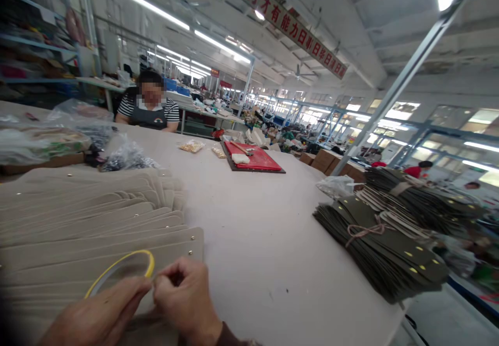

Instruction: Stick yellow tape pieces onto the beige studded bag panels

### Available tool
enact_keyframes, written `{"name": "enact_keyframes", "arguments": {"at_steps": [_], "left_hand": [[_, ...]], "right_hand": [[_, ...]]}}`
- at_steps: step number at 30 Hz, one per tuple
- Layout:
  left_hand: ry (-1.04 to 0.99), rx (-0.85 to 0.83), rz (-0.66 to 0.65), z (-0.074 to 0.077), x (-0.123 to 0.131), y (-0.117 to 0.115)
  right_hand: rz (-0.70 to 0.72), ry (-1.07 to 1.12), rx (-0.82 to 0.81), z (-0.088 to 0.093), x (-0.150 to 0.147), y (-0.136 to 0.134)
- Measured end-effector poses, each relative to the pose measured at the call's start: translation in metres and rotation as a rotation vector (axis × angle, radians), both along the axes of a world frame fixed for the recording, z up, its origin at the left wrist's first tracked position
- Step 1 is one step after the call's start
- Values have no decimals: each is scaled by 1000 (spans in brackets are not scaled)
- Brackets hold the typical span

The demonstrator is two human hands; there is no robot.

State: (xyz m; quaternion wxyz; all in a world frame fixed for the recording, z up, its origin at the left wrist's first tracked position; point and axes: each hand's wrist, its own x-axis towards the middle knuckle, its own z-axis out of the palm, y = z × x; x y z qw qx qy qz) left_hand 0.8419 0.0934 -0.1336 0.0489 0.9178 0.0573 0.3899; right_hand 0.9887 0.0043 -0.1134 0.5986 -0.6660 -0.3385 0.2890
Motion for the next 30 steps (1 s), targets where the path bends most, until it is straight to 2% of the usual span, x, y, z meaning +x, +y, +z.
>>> {"name": "enact_keyframes", "arguments": {"at_steps": [2, 4, 8, 10, 13, 16, 20, 26, 30], "left_hand": [[3, -21, -2, 10, 0, -7], [64, -22, 55, 19, 1, -9], [522, -96, 269, 29, 5, -7], [709, -161, 311, 36, 8, -8], [844, -210, 322, 48, 12, -12], [880, -232, 311, 53, 13, -14], [848, -245, 293, 49, 11, -12], [838, -267, 294, 46, 11, -10], [831, -278, 283, 46, 11, -9]], "right_hand": [[-21, 204, -52, 2, 15, 0], [-48, 253, -56, 0, 35, -1], [-31, 247, -81, -9, 65, -8], [-8, 223, -104, -13, 71, -10], [12, 164, -133, -17, 71, -11], [37, 97, -171, -19, 69, -11], [51, 5, -211, -17, 65, -10], [32, -447, -242, -13, 58, -2], [17, -469, -274, -15, 60, 1]]}}
